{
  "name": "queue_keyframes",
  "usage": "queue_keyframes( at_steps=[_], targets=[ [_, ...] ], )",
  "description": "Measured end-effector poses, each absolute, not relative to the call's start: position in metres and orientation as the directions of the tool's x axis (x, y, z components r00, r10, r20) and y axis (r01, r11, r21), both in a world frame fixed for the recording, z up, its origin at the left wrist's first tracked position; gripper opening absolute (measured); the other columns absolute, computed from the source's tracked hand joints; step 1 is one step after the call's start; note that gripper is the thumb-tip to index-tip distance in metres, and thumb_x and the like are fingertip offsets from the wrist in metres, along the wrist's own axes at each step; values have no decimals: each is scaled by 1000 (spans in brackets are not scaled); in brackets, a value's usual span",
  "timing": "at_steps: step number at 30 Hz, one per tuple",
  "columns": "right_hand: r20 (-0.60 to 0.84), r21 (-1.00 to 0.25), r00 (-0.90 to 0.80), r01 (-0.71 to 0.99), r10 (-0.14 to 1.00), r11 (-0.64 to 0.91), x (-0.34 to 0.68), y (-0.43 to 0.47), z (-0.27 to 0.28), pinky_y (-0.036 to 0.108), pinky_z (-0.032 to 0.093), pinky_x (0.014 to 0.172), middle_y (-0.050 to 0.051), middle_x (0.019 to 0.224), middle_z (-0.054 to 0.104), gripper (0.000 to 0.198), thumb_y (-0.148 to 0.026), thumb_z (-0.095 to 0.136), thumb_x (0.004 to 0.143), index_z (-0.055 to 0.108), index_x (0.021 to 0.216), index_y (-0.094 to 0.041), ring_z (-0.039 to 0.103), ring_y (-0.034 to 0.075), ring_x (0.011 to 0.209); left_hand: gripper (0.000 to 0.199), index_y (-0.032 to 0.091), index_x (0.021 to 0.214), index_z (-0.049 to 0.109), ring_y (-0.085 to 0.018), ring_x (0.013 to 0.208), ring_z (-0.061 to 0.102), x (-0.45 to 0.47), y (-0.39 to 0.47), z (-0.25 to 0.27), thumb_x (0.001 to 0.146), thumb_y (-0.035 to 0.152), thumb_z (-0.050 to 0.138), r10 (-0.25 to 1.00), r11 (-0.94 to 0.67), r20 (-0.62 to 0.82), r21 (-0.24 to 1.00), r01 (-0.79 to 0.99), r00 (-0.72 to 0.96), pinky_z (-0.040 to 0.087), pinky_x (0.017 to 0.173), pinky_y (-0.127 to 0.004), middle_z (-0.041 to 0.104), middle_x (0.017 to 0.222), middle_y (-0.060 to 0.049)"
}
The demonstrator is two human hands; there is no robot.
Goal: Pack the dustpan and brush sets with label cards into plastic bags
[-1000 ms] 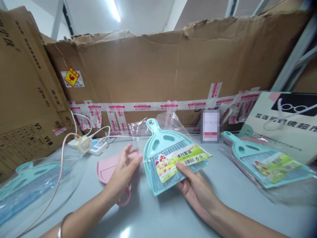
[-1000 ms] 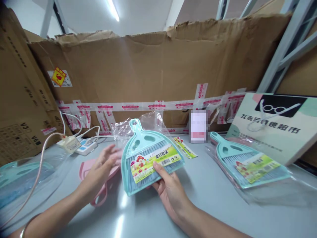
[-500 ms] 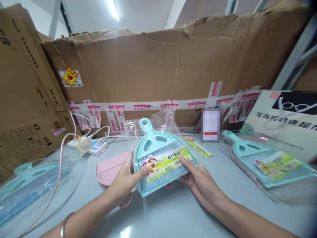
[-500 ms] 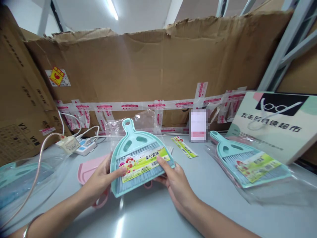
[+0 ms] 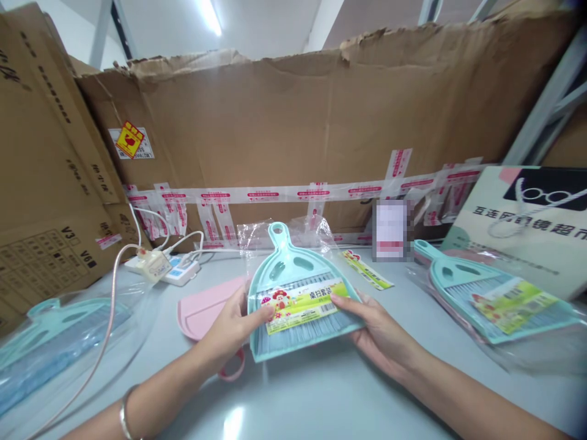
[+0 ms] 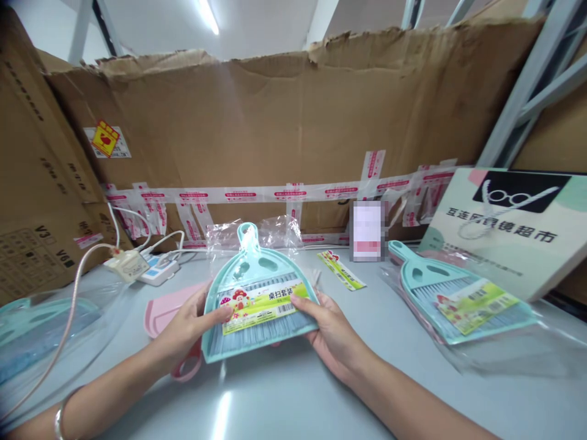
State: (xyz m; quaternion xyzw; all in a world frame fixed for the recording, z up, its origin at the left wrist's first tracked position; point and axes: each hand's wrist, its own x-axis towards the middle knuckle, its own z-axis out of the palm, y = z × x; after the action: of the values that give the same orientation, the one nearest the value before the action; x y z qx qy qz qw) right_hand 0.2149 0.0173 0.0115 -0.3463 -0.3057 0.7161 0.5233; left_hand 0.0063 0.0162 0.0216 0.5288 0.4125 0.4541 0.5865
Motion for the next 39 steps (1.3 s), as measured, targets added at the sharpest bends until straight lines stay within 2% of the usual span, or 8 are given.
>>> queue_keyframes(
  at_steps=[6,10,14,26,29,32,36,39],
  targets=[
    [-290,-824,-141,-467,947,-321,210,19,4,26,56,68,7,87,70,34,-21,68,70,59,102,-12,66,19,81,37,15,101,54,-23,84,66,10,14,23,68,29,65,980,156,-142,983,-96,139,53,76,-32,69,93,-9],
    [-213,-830,-311,-442,926,-340,218,19,10,26,56,71,9,95,68,32,-22,65,74,59,103,-11,65,19,83,37,14,100,56,-23,76,68,9,17,25,67,26,67,972,221,-204,962,-163,113,53,68,-30,70,87,-9],
    [-154,-845,-467,-395,871,-361,228,18,16,23,55,76,7,103,65,41,-13,69,69,57,108,-15,64,17,88,35,13,99,57,-22,72,68,5,20,26,67,24,66,970,242,-227,946,-214,91,53,62,-27,71,84,-9],
    [-224,-846,-343,-396,912,-357,219,20,7,18,55,72,8,93,68,26,-15,68,68,62,93,-12,65,15,83,32,13,99,55,-23,72,68,4,20,30,67,14,60,968,251,-250,932,-263,38,54,60,-28,71,79,-8],
    [-161,-837,-395,-432,905,-337,220,18,8,27,54,79,8,89,69,23,-19,66,70,62,91,-12,66,18,80,31,12,98,56,-25,74,68,3,21,27,67,15,61,970,242,-242,930,-277,36,54,61,-29,71,80,-9],
    [-129,-797,-434,-490,892,-353,220,18,9,39,51,85,11,93,68,30,-33,57,76,60,98,-12,65,22,83,32,13,98,57,-25,80,67,2,21,23,66,16,61,977,212,-209,937,-277,42,54,67,-30,71,82,-8],
    [-237,-850,-298,-397,925,-346,218,20,6,28,55,75,10,97,67,33,-30,61,76,55,104,-13,65,19,84,35,16,103,56,-24,86,66,3,18,21,69,19,61,977,207,-188,951,-229,101,54,74,-30,70,90,-7],
    [-268,-898,-222,-296,938,-327,215,21,2,21,55,60,10,89,69,33,-29,64,75,55,101,-11,67,16,71,36,17,106,54,-23,85,66,6,15,22,70,21,60,972,218,-195,957,-192,132,54,73,-30,69,93,-7]
  ],
)
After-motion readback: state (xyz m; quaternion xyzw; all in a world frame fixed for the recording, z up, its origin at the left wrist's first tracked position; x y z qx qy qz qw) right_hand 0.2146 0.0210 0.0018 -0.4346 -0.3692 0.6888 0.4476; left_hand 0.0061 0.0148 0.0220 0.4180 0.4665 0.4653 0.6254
